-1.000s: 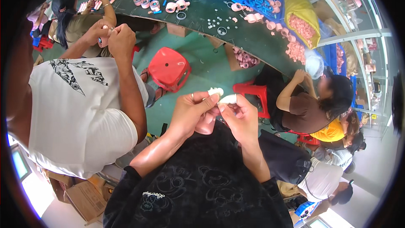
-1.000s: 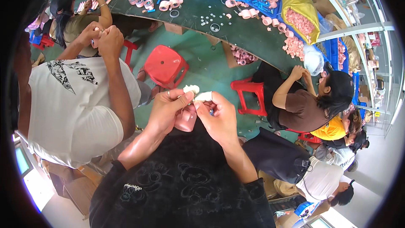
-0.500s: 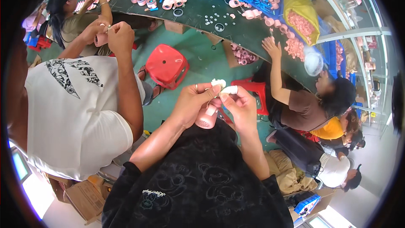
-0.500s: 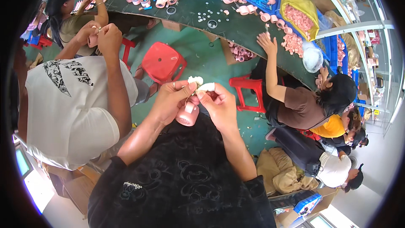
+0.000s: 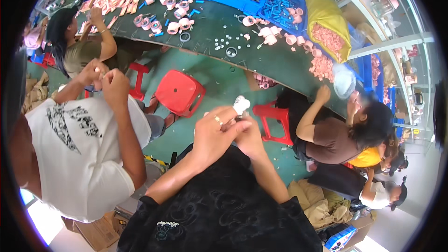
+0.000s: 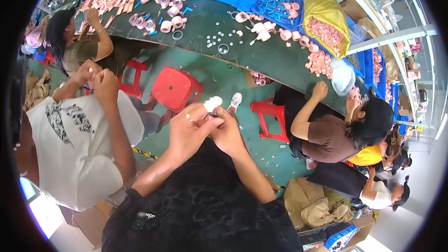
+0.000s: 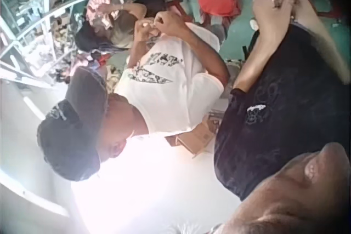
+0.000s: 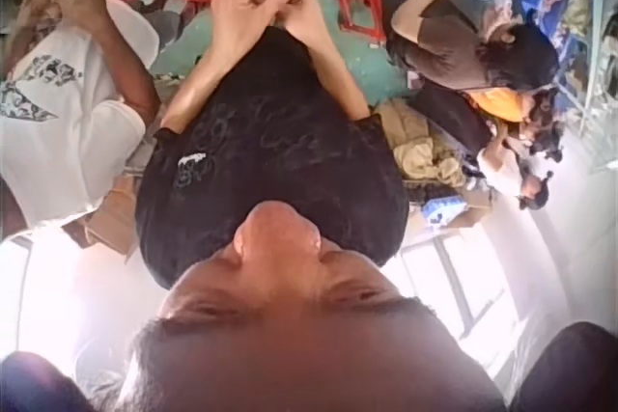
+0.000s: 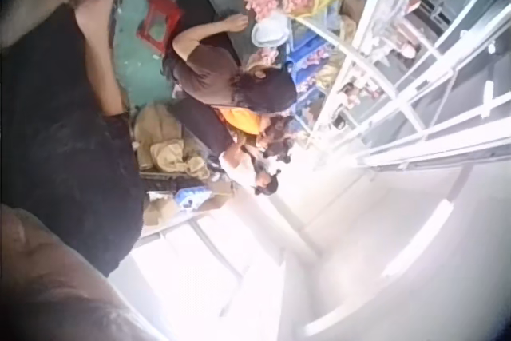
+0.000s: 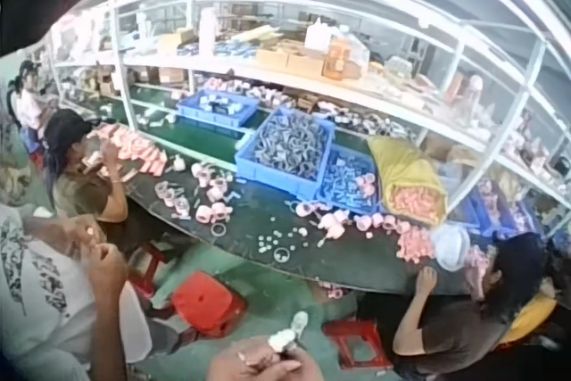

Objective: Assembling small plastic components on a production line.

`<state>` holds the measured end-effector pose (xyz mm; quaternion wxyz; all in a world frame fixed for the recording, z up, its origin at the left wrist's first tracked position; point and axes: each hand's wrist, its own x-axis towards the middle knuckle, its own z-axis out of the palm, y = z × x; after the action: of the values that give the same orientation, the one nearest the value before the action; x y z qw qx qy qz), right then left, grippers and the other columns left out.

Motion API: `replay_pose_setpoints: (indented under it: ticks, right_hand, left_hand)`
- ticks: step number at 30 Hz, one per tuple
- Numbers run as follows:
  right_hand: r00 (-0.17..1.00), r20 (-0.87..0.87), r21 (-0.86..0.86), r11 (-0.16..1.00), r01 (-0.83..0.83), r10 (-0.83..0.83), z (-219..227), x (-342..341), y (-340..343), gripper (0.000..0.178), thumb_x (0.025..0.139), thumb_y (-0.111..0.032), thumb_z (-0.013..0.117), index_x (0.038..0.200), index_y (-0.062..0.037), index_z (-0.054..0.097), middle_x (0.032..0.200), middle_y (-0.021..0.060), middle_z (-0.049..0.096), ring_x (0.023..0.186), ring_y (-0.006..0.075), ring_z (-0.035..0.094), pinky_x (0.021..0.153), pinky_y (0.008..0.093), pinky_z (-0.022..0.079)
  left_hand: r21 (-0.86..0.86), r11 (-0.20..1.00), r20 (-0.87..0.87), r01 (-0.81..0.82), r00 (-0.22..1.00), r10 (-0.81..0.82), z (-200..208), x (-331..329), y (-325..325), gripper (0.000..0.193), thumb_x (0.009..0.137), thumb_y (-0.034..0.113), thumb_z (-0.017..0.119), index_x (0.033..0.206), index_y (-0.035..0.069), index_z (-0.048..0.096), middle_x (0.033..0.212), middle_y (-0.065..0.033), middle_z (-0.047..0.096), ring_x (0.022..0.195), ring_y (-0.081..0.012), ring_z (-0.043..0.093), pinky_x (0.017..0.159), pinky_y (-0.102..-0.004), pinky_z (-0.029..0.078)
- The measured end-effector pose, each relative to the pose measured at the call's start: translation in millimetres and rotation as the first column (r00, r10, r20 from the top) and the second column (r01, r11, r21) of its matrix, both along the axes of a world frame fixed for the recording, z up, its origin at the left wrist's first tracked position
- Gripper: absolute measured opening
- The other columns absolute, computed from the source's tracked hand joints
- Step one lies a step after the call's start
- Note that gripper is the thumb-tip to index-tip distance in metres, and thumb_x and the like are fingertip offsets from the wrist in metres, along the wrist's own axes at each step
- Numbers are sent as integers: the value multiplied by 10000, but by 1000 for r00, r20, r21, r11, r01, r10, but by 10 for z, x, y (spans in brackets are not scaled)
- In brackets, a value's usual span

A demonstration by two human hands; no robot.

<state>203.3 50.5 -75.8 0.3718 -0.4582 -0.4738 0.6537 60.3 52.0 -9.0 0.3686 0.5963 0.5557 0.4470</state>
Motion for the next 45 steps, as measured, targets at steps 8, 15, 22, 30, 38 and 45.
replay_pose_setpoints:
  ticks: [8,15,22,30,38,45]
  right_hand:
    - [971,-224,404,900,166,-78,-66,669,1256,293,847,9,732,1125,-48,661,1324,118,564,1304,309,528,1061,400,447]
    - [996,81,442,897,0,-40,-49,1392,2136,419,787,117,579,1126,-91,710,1361,143,532,1310,347,496,1067,419,415]
    - [901,-151,351,874,-336,407,-255,1770,3053,483,791,111,516,1208,-69,680,1426,119,536,1327,309,496,1088,396,397]
    - [739,673,397,848,-350,-10,-1804,822,4262,419,917,-104,597,1279,70,475,1310,242,510,996,389,661,872,460,535]
    - [334,907,367,870,-329,-257,-2942,-24,5381,262,801,29,608,1040,30,498,1029,218,540,1029,355,607,804,467,529]
    - [718,680,383,907,-177,-147,-2604,247,5362,246,847,41,580,1078,-22,525,1018,193,588,923,400,612,763,466,503]
  left_hand:
    - [-565,776,701,280,659,273,-678,510,995,609,1017,466,521,1451,51,418,1348,-108,537,1257,-228,520,1038,-397,431]
    - [-338,930,819,144,532,215,-648,1109,2080,574,1035,515,410,1395,69,452,1285,-88,595,1159,-248,604,986,-396,481]
    - [-269,963,955,-22,124,270,-646,796,2659,587,932,400,556,1395,50,468,1299,-160,584,1147,-335,593,1063,-512,435]
    - [-434,901,899,-31,-87,430,-955,735,2741,649,976,549,479,1425,81,452,1288,-163,574,1113,-310,596,941,-546,497]
    - [-604,796,770,-39,229,596,-1458,619,2468,591,962,450,541,1395,59,448,1359,-210,529,1196,-377,580,979,-578,490]
    - [-628,778,757,5,233,610,-1557,150,2745,474,920,381,616,1251,60,506,1203,-184,612,1089,-340,643,755,-559,616]
